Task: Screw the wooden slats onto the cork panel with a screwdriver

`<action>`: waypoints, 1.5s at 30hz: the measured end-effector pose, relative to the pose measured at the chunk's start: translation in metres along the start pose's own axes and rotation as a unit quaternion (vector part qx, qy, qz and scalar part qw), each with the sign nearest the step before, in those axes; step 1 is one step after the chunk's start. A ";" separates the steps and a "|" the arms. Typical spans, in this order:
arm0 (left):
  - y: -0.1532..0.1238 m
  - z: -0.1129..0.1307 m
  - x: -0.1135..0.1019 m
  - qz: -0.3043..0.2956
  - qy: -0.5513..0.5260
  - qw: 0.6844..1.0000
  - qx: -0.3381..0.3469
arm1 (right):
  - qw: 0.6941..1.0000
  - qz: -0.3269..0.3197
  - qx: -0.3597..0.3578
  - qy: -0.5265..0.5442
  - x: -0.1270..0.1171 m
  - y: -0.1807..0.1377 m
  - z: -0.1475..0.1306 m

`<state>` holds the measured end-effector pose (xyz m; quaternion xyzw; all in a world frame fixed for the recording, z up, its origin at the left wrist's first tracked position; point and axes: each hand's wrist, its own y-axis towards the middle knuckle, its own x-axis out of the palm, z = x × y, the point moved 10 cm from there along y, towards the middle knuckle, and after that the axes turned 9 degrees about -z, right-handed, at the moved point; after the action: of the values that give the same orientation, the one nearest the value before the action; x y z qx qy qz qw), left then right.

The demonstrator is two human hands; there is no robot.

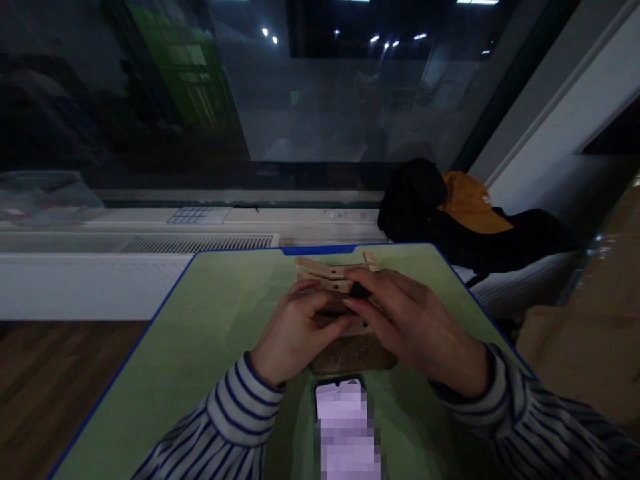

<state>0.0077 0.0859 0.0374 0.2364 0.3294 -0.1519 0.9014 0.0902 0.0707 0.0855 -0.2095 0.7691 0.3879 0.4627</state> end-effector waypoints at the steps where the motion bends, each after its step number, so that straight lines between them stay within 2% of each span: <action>1: 0.000 0.000 0.000 0.000 0.001 1.000 0.001 | 1.000 0.001 0.000 0.002 0.000 0.000 0.000; 12: -0.001 0.004 0.001 -0.021 0.003 0.999 0.025 | 0.997 -0.033 -0.001 0.067 0.002 -0.002 0.004; 18: 0.000 0.003 0.004 -0.027 -0.001 0.999 0.019 | 0.999 -0.016 -0.016 0.041 0.000 0.000 0.002; 26: -0.001 0.002 0.001 0.011 0.040 0.999 0.005 | 0.999 -0.012 -0.015 0.035 0.002 0.000 0.001; 36: -0.001 0.000 0.003 0.000 0.024 1.000 0.008 | 0.999 0.004 -0.021 0.036 0.001 0.000 0.000; 45: -0.001 0.000 0.004 0.000 0.051 0.999 0.015 | 0.999 0.013 -0.008 0.034 0.002 -0.002 0.004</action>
<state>0.0100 0.0848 0.0342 0.2576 0.3727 -0.1444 0.8797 0.0927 0.0731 0.0816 -0.2162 0.7843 0.3924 0.4292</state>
